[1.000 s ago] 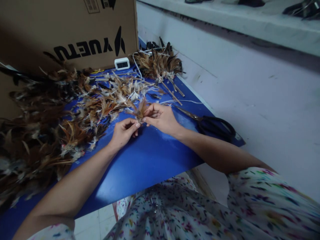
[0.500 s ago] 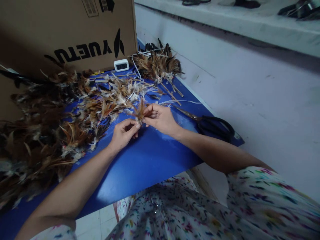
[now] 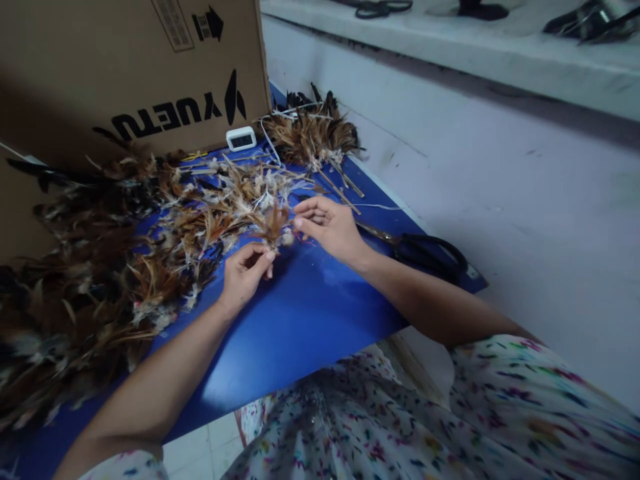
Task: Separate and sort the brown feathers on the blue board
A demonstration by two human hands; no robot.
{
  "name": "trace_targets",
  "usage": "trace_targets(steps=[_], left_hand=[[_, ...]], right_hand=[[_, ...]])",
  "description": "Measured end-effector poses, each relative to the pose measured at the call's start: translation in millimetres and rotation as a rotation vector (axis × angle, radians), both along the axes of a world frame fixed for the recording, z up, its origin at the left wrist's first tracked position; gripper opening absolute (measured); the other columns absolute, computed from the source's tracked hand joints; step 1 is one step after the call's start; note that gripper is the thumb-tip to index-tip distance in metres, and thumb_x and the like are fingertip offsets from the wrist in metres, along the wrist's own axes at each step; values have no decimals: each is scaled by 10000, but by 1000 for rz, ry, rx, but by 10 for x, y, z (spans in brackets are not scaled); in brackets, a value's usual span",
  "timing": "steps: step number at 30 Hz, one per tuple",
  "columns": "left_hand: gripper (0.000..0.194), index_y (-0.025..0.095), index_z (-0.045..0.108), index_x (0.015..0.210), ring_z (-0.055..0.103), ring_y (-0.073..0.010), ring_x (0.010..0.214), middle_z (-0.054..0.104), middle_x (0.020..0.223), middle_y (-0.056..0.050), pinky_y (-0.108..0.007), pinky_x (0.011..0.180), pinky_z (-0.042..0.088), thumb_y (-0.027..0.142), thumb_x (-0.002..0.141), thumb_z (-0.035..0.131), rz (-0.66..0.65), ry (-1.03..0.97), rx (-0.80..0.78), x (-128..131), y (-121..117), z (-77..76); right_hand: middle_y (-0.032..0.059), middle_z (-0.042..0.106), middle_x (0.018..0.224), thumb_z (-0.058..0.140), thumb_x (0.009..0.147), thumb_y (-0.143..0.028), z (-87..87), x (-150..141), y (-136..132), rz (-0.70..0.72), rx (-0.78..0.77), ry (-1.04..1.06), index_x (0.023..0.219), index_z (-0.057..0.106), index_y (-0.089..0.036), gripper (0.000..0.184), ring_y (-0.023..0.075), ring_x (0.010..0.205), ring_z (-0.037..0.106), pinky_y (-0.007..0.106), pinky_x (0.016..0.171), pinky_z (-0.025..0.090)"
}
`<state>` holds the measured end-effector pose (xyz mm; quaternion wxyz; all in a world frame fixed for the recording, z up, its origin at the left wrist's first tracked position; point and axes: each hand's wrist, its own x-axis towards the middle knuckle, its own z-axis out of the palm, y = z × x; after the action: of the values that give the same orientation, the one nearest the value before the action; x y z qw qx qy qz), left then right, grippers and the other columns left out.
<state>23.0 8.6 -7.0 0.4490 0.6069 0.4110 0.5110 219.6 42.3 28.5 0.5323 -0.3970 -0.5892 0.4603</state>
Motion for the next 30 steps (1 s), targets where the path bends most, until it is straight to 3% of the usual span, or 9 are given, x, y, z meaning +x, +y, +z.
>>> trace_targets(steps=[4,7,10,13,18,23,30], left_hand=[[153,167,654,769,506,-72,438,641,624,6,-213,457,417,311,775,704,59,-67,-5,-9,34,-21],[161,165,636,757,504,-60,426,688,710,-11,-203,441,409,301,752,723,119,-146,-21,-3,63,3],[194,158,619,743,500,-55,416,699,743,-21,-197,419,400,310,727,739,166,-197,-57,6,89,46],[219,150,611,728,494,-48,415,695,752,-25,-191,412,393,322,713,746,187,-218,-91,8,108,74],[245,147,606,729,487,-39,415,691,755,-23,-184,410,386,342,704,751,198,-220,-137,-1,119,72],[235,146,608,741,485,-33,421,689,768,-21,-180,415,383,335,713,744,194,-237,-171,-12,118,60],[248,147,599,725,486,-36,415,683,739,-13,-183,416,390,342,706,751,185,-247,-190,-6,117,70]], right_hand=[[9,624,742,645,774,-282,-1,146,163,-191,124,-124,870,625,-162,156,112,668,576,264,629,491],[24,645,786,608,773,-193,-31,258,255,-254,223,-349,821,652,-163,72,123,696,569,281,679,469],[39,654,794,602,754,-130,-40,319,270,-174,287,-635,781,674,-157,81,138,727,571,296,736,443],[41,645,749,633,775,-174,-37,315,228,-9,284,-864,747,682,-155,59,151,738,565,299,758,418],[66,649,821,655,793,-188,-66,239,154,155,277,-1107,738,649,-153,66,181,818,558,317,790,374],[60,611,755,586,820,-142,-45,224,150,167,267,-952,713,599,-151,108,168,753,530,325,778,374],[1,614,644,658,783,-333,147,328,128,187,-104,-319,775,614,-147,191,98,591,539,236,575,421]])
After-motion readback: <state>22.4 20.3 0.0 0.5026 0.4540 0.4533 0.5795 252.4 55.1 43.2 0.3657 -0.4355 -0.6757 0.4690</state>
